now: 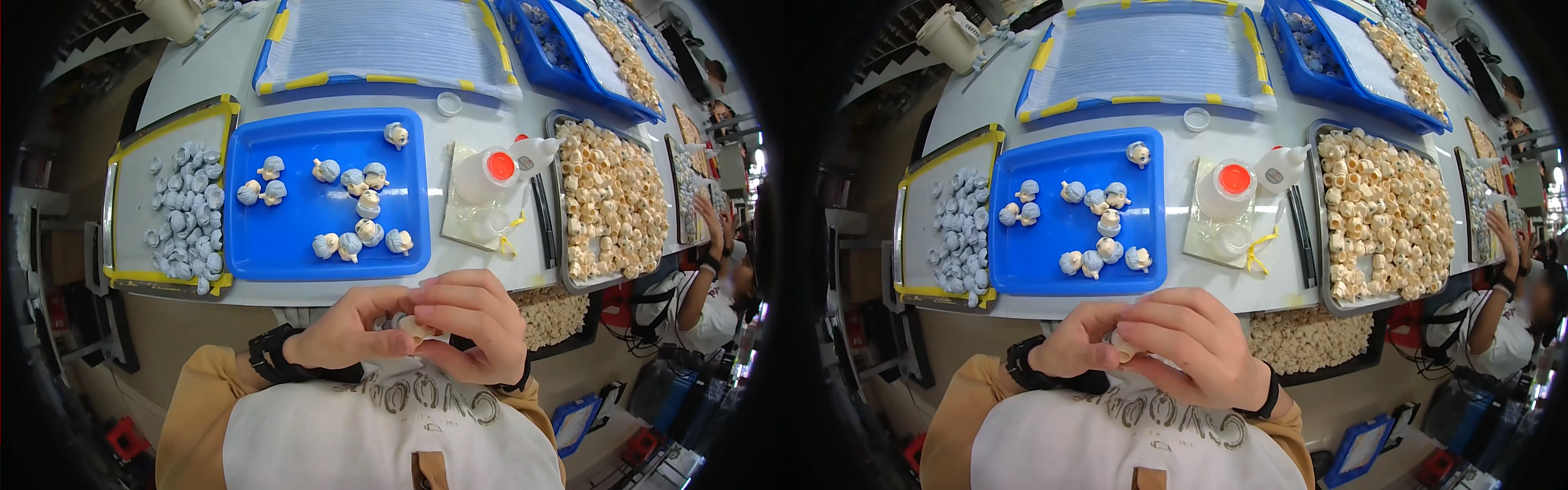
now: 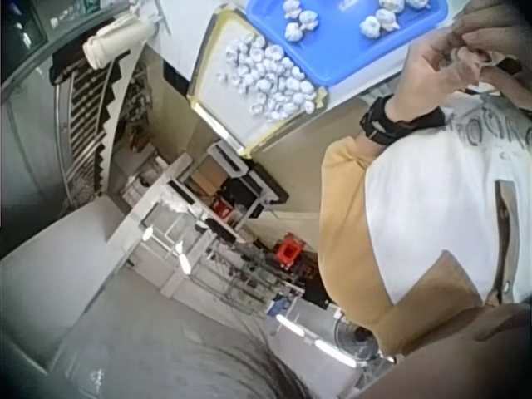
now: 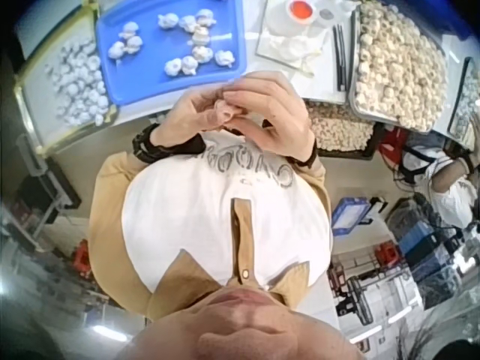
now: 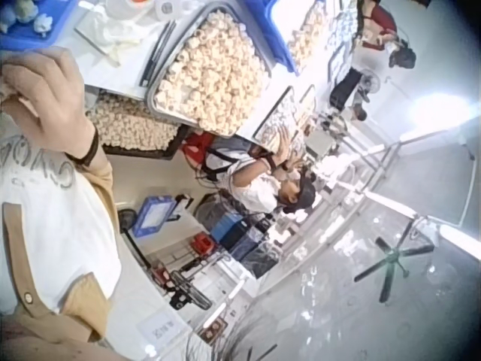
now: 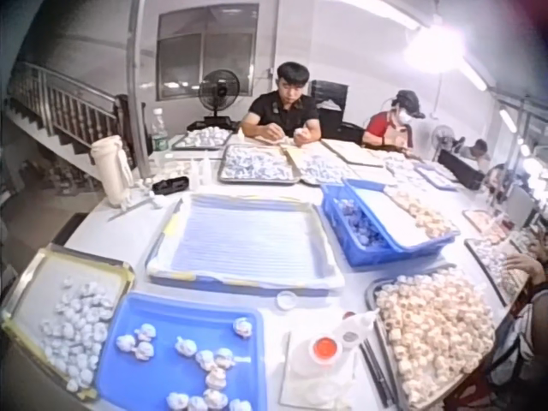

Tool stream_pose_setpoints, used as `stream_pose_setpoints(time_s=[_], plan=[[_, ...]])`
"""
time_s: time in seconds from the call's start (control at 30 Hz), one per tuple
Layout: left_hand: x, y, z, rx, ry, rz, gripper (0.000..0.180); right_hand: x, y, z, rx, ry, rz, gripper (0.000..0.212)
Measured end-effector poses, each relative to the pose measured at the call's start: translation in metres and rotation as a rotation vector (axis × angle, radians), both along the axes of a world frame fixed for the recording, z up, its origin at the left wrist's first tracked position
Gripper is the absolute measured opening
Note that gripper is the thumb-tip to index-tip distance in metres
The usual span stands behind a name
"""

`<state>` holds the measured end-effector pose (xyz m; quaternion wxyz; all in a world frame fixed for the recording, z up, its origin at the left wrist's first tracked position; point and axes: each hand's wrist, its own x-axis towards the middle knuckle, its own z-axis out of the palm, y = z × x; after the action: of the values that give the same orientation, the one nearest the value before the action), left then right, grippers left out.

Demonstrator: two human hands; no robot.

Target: The person assembles small decorative items by inserting a beige component into a gray shell-like piece. They use a squeeze bottle to apply adhesive to the beige component before assembly. Completed items are placed on a blue tray.

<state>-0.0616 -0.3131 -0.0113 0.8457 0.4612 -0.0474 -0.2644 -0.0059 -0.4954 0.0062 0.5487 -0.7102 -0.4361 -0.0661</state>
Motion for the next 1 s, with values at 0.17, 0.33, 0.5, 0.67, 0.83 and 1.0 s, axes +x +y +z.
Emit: stream_pose_setpoints(time_s=[0.17,0.33,0.5,0.67,0.83,1.0], plan=[[0.000,0.002,0.001,-0.030,0.034,-0.033,0.044,0.001,-0.004,0.000,-0.050,-0.054,0.018,0.039],[0.000,0.004,0.002,-0.027,0.171,-0.061,0.042,0.001,-0.005,-0.007,-0.125,-0.223,-0.080,0.035],[-0.002,0.004,0.001,0.058,0.144,-0.011,0.036,0.006,-0.011,0.006,-0.130,-0.044,0.089,0.036],[-0.001,0.000,-0.003,0.080,0.006,0.002,0.033,0.005,-0.007,0.003,-0.190,-0.029,-0.008,0.035],[-0.005,0.003,-0.007,-0.069,0.068,0.026,0.038,0.006,-0.009,0.000,-0.118,-0.024,0.004,0.035],[-0.002,0.005,-0.003,-0.199,0.132,-0.007,0.043,0.005,-0.017,0.003,-0.002,0.090,-0.058,0.036]])
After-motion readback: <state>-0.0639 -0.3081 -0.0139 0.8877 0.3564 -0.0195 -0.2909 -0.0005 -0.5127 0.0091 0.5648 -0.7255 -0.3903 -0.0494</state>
